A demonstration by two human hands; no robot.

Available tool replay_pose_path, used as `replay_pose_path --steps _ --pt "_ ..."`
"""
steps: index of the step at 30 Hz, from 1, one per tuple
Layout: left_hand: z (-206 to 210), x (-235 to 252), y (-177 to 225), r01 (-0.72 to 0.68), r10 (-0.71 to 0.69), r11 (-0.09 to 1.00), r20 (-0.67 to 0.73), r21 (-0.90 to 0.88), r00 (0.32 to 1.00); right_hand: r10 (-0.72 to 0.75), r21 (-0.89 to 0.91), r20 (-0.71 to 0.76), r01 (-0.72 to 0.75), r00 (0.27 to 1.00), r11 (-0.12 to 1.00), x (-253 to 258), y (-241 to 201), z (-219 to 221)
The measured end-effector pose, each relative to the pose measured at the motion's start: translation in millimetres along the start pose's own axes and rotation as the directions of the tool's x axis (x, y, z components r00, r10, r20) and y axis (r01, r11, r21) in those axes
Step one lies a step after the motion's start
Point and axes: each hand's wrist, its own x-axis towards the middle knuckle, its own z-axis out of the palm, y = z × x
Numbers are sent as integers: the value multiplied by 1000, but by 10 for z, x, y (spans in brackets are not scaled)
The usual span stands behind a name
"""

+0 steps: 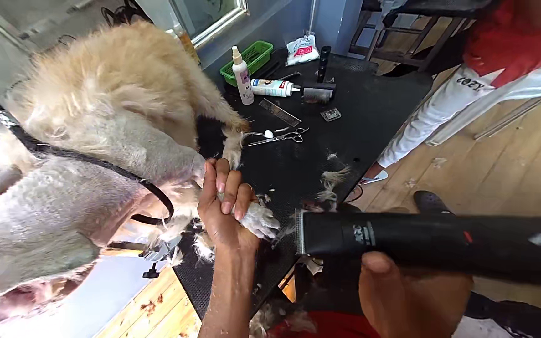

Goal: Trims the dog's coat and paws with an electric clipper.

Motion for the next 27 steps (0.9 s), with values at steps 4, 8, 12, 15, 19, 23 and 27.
replay_pose_path --steps 4,8,12,15,19,23,27 --pt "8 -21 -55 -6 6 1000 7 -28 1000 -88 -130 45 93 995 987 -188 -138 134" --pt "51 -39 -50 -19 20 999 10 -47 1000 -123 -145 22 125 992 981 -287 -143 253" --pt "93 -62 -36 -24 26 998 23 -59 999 -161 -118 13 162 987 980 -302 -136 342" --pt "129 -65 -22 -34 35 998 20 -53 999 -173 -99 18 174 985 980 -300 -132 379" --pt "164 -51 17 -34 36 999 46 -40 998 -188 -101 41 191 981 976 -300 -130 402" --pt "168 -45 27 -31 32 999 50 -29 998 -167 -79 94 175 981 981 -306 -130 400" --pt "161 -33 28 -35 36 999 44 -4 998 -137 -78 224 158 965 984 -257 -146 378"
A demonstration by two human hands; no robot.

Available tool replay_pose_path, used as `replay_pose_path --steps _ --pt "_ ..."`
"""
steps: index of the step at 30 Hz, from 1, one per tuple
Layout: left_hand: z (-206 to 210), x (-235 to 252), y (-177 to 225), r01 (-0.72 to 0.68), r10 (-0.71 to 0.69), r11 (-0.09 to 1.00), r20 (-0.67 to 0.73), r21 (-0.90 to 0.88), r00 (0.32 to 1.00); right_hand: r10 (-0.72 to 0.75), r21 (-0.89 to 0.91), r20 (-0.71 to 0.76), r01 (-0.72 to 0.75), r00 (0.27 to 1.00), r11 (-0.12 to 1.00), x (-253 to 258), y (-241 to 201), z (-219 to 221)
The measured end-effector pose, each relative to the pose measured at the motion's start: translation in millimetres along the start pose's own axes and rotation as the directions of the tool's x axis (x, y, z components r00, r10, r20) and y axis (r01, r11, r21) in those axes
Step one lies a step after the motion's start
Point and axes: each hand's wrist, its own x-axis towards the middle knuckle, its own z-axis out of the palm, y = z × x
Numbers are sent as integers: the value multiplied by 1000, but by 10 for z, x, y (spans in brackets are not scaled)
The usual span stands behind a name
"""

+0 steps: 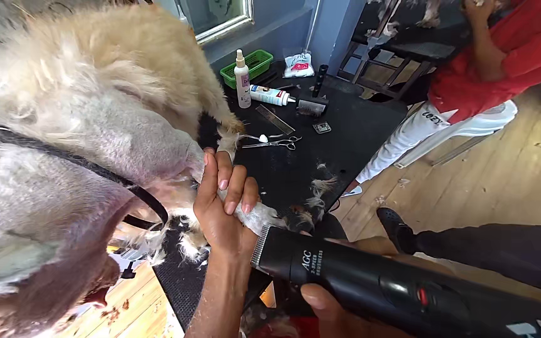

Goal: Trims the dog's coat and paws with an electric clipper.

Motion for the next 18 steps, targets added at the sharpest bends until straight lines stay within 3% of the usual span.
replay_pose_path --steps 4,7,12,18 --pt "31 51 51 -20 20 1000 -13 7 1000 -101 150 70 89 992 985 86 179 -91" --pt "29 115 92 -46 46 999 -31 13 998 -227 241 14 217 974 946 106 307 -232" --pt "-17 137 77 -68 71 997 -65 47 995 -197 -24 -105 196 975 980 88 276 -135" --pt "-13 105 5 -68 69 998 -108 13 992 -69 -115 -120 56 990 992 115 130 76"
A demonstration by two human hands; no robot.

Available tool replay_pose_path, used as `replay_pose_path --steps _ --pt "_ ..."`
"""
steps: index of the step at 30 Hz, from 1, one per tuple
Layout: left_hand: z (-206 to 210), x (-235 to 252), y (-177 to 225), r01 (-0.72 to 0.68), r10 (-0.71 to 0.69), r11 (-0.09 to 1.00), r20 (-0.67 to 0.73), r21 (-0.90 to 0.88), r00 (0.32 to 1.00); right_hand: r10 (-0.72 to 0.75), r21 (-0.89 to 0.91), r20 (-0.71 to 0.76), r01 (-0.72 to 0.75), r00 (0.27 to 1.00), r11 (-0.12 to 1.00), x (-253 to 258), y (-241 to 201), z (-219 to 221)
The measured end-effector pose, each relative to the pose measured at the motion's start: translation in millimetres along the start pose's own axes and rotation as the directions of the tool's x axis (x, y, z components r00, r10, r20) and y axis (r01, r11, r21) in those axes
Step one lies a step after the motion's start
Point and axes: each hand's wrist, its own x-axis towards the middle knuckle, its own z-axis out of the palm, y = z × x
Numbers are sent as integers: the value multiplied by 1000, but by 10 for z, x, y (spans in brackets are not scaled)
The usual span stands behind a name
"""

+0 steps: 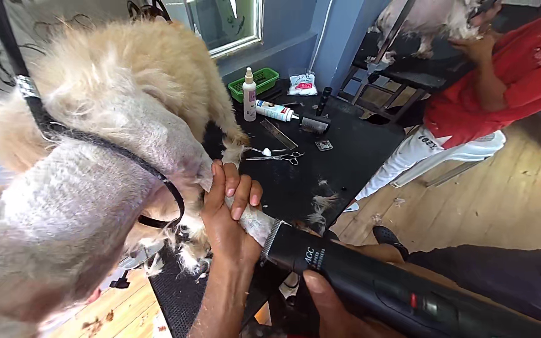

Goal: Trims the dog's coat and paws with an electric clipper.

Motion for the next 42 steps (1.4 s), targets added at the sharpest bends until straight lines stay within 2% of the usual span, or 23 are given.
replay_pose_path --steps 2,7,9,11,12,14,17,19,21,24,27,29,33,39,40,42 --pt "11 -2 1 -5 5 1000 11 -4 1000 8 -3 19 -8 1000 1000 28 -54 75" --pt "18 -4 28 -27 26 999 16 39 1000 -44 92 -48 49 998 995 106 48 346" --pt "13 15 76 -26 25 998 28 50 999 10 184 30 -16 1000 983 180 52 284" --pt "-9 31 130 -26 24 998 39 50 999 109 356 191 -172 976 919 351 72 144" --pt "-26 22 149 -23 20 998 50 56 999 147 407 275 -254 950 878 468 86 94" --pt "-41 6 172 11 -14 999 76 32 997 121 437 410 -311 904 844 749 150 98" --pt "-45 -10 201 132 -122 988 124 -78 985 -30 430 604 -294 796 853 1139 256 243" --pt "-79 -8 209 168 -148 977 150 -131 978 -143 416 701 -239 699 877 1312 250 386" --pt "-105 -12 194 181 -154 964 147 -195 977 -239 420 769 -188 593 888 1446 204 550" --pt "-150 -34 152 138 -104 962 153 -236 983 -306 382 847 -97 434 919 1607 116 755" --pt "-185 -22 177 95 -51 971 200 -218 978 -300 316 901 0 313 949 1701 72 947" --pt "-214 -27 196 87 -42 964 178 -253 983 -283 300 928 -36 243 953 1741 107 1043" --pt "-222 -69 241 66 -46 958 78 -279 996 -280 312 946 -224 164 923 1760 226 1135" --pt "-294 -102 349 132 -109 970 119 -205 987 -241 245 969 -383 58 891 1634 310 999" --pt "-284 -106 359 149 -127 969 121 -197 984 -230 236 971 -389 65 890 1644 305 993" --pt "-250 -107 358 171 -159 962 71 -215 985 -248 280 959 -335 135 900 1655 294 1022"
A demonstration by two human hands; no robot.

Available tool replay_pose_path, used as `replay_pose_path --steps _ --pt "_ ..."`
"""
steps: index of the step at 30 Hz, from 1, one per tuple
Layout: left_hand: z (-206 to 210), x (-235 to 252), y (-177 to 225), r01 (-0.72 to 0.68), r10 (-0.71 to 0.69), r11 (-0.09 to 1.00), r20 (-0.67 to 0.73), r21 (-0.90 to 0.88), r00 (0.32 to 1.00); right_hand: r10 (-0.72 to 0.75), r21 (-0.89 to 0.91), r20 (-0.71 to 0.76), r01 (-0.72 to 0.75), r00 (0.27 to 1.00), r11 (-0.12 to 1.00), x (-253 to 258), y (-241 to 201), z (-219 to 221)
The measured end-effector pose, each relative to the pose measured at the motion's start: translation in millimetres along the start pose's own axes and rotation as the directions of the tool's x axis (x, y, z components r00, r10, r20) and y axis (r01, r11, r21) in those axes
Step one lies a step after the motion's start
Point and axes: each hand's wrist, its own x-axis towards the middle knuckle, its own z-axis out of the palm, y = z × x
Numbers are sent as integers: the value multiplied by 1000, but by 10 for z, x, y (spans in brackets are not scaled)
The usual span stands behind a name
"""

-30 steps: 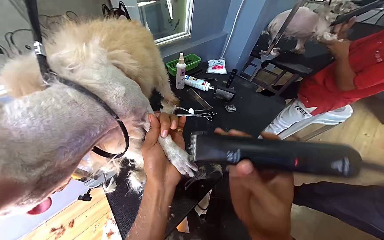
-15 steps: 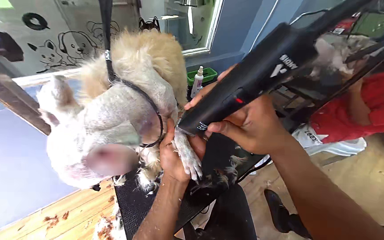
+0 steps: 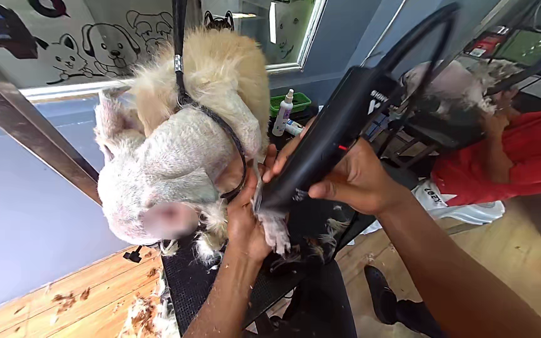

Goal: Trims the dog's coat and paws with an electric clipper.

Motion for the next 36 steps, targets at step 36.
replay_pose_path --steps 36 --pt "-67 270 403 56 77 293 -82 955 994 121 438 -532 150 838 886 -1448 456 857"
